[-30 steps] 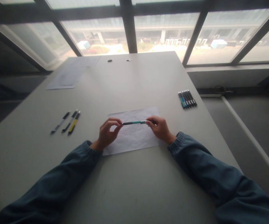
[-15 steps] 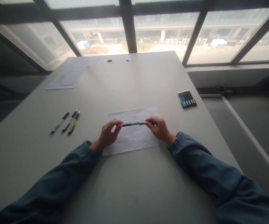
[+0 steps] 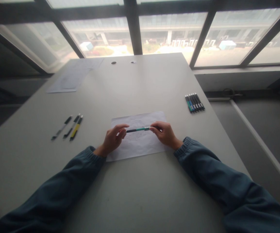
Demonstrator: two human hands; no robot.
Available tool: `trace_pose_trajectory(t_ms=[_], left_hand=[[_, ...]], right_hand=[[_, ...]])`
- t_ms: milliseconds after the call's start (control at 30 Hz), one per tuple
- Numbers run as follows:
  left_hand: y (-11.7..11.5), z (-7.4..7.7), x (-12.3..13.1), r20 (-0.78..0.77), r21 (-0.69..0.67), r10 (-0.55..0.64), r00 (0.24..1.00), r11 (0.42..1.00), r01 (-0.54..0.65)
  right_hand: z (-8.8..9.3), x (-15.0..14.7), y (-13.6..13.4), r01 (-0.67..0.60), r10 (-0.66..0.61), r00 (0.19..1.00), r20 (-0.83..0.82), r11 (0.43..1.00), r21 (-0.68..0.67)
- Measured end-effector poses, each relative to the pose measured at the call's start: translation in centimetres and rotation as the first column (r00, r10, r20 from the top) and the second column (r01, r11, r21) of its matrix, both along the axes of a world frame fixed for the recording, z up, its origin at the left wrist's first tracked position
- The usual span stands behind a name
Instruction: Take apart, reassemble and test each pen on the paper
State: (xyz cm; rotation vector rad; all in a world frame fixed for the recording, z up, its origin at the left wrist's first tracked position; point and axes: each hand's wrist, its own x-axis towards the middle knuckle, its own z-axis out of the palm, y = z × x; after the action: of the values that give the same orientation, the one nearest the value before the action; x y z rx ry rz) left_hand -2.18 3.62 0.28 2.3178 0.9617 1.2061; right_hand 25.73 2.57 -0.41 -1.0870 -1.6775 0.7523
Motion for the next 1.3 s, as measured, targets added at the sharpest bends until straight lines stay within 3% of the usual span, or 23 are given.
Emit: trace_pose_trajectory(t_ms=[233, 367, 500, 733, 1300], left_hand=[[0.4, -0.3, -0.2, 0.09, -0.063, -0.015, 0.996, 0.998, 0.021], [0.6, 0.0, -0.1, 0.14, 0.061, 0.019, 0.99, 0.998, -0.027], [0.4, 0.3, 0.0, 0.083, 0.197, 0.026, 0.996, 0.979, -0.042], [0.3, 0.5, 0.2, 0.053, 0.261, 0.002, 0.999, 0.965, -0.016], [0.1, 0.9, 0.2, 0.051, 0.141, -0.08, 0.996, 0.987, 0.072]], right_hand=[[-0.2, 0.1, 0.1, 0.009, -0.009, 1.0, -0.019, 1.0, -0.001], [-0.2, 0.1, 0.0, 0.007, -0.008, 0.998, -0.058, 1.0, -0.02], [-0.1, 0.0, 0.0, 0.012, -0.015, 0.996, -0.089, 0.999, -0.043], [-0.2, 0.0, 0.0, 0.011, -0.016, 0.996, -0.092, 0.998, -0.057], [0.1, -0.1, 0.0, 0.012, -0.011, 0.999, -0.035, 1.0, 0.02]])
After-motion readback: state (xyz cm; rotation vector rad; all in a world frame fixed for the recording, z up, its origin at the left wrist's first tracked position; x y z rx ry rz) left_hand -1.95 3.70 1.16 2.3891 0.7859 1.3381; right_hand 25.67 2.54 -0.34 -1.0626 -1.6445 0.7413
